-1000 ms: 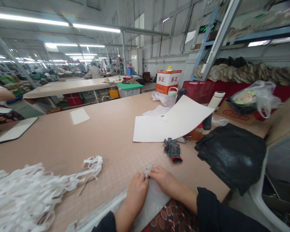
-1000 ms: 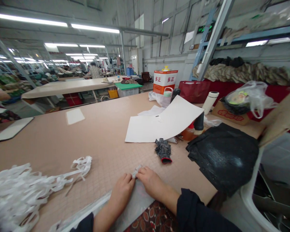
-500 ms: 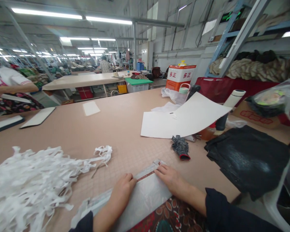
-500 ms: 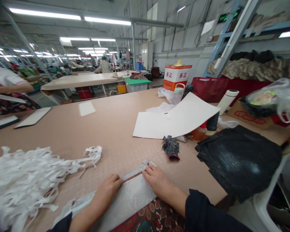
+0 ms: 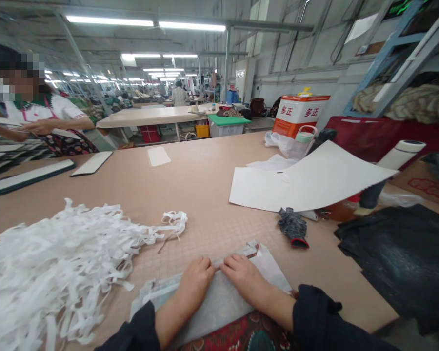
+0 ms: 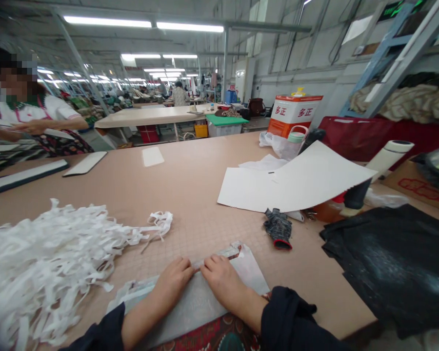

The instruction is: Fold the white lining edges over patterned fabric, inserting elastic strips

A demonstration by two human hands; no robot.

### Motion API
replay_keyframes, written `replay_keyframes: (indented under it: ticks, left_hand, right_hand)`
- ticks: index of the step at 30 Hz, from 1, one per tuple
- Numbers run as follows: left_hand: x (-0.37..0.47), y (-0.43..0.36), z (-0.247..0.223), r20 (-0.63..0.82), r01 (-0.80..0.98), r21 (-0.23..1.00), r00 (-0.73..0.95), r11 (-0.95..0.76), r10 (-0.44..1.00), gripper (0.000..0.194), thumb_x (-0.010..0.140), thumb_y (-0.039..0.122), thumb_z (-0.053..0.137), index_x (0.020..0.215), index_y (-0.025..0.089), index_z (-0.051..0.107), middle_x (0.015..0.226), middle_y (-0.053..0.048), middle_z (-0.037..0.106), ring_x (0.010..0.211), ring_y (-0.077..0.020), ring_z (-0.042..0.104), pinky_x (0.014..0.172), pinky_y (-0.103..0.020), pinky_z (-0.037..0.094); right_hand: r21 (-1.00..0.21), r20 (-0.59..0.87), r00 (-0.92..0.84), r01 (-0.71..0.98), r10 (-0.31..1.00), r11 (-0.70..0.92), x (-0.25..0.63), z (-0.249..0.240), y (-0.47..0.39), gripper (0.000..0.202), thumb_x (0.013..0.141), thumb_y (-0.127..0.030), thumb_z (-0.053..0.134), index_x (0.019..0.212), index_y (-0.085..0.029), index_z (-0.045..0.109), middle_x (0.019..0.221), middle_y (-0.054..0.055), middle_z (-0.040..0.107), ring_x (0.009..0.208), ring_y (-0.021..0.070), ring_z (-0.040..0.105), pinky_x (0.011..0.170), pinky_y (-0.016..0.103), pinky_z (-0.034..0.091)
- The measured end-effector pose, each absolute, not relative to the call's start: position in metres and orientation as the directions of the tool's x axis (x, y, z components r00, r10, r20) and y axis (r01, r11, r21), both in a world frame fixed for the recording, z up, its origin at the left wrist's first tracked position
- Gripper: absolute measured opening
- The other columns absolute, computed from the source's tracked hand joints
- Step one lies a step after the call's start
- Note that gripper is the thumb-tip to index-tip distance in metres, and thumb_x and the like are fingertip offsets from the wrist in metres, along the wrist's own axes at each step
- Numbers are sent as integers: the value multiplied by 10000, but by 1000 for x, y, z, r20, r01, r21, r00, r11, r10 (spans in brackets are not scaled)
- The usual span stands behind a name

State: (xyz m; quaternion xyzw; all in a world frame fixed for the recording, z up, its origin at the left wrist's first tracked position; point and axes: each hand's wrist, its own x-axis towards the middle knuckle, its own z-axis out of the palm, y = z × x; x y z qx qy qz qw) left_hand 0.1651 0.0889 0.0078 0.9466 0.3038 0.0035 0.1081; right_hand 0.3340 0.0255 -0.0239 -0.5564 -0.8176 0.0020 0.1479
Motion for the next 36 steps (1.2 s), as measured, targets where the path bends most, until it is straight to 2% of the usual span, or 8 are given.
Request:
replay_keyframes:
  ticks: [6,10,15,19,23,28,31,36]
  left_hand:
    - [151,90,8,-84,540,180,841,-822,534,181,862,132,400,851,191,571,870,-24,555,835,-168,476,735,-280,389]
    - [125,103,17,-182,627,301,777,-719,602,203,820,121,396,808,185,587,855,-25,570,832,-163,500,737,-262,383]
    - [100,110,29,-232,700,432,696,-570,679,168,744,117,453,775,191,600,833,-5,585,824,-147,525,742,-236,384]
    - [98,99,22,-174,680,289,730,-674,661,197,821,149,423,756,184,606,806,-15,579,798,-160,514,723,-260,379]
    - [93,88,8,-91,617,115,787,-779,610,176,864,169,423,829,191,594,864,-24,572,827,-179,493,739,-296,376]
    - [71,95,13,-132,674,196,738,-712,662,145,860,178,461,841,211,601,872,-3,584,827,-159,514,738,-277,366]
    - [58,100,20,-150,684,237,727,-690,670,126,851,177,485,819,201,604,856,1,593,823,-154,525,739,-276,356]
    - [52,90,12,-4,608,71,793,-791,609,120,871,207,489,793,196,579,812,10,581,769,-157,501,719,-303,332]
  right_hand:
    - [-113,228,-333,924,915,364,383,-20,2,182,840,-76,462,957,-158,575,874,70,584,861,205,501,773,332,404]
    - [-79,200,-268,954,943,288,421,-20,-8,258,811,-18,433,972,-142,592,904,95,601,892,220,518,783,335,411]
    - [-1,51,-182,983,982,182,383,-7,14,218,771,8,452,754,-132,619,817,109,605,783,227,544,692,336,415]
    - [-137,105,-301,940,948,314,307,-1,35,191,810,-28,460,845,-167,587,858,53,596,802,186,540,687,288,413]
    - [-99,235,-448,872,863,479,269,-17,30,182,811,-91,516,975,-152,565,920,75,598,829,209,522,717,318,414]
    - [2,312,-453,879,835,476,315,-33,9,283,775,-15,491,1036,-103,553,925,90,603,850,220,526,762,338,419]
    - [33,240,-409,910,880,414,334,-25,11,244,736,25,493,902,-118,601,826,72,607,766,213,543,684,324,431]
    - [-46,183,-403,907,897,417,280,-10,32,213,759,18,499,820,-156,606,793,47,599,734,188,543,644,290,426]
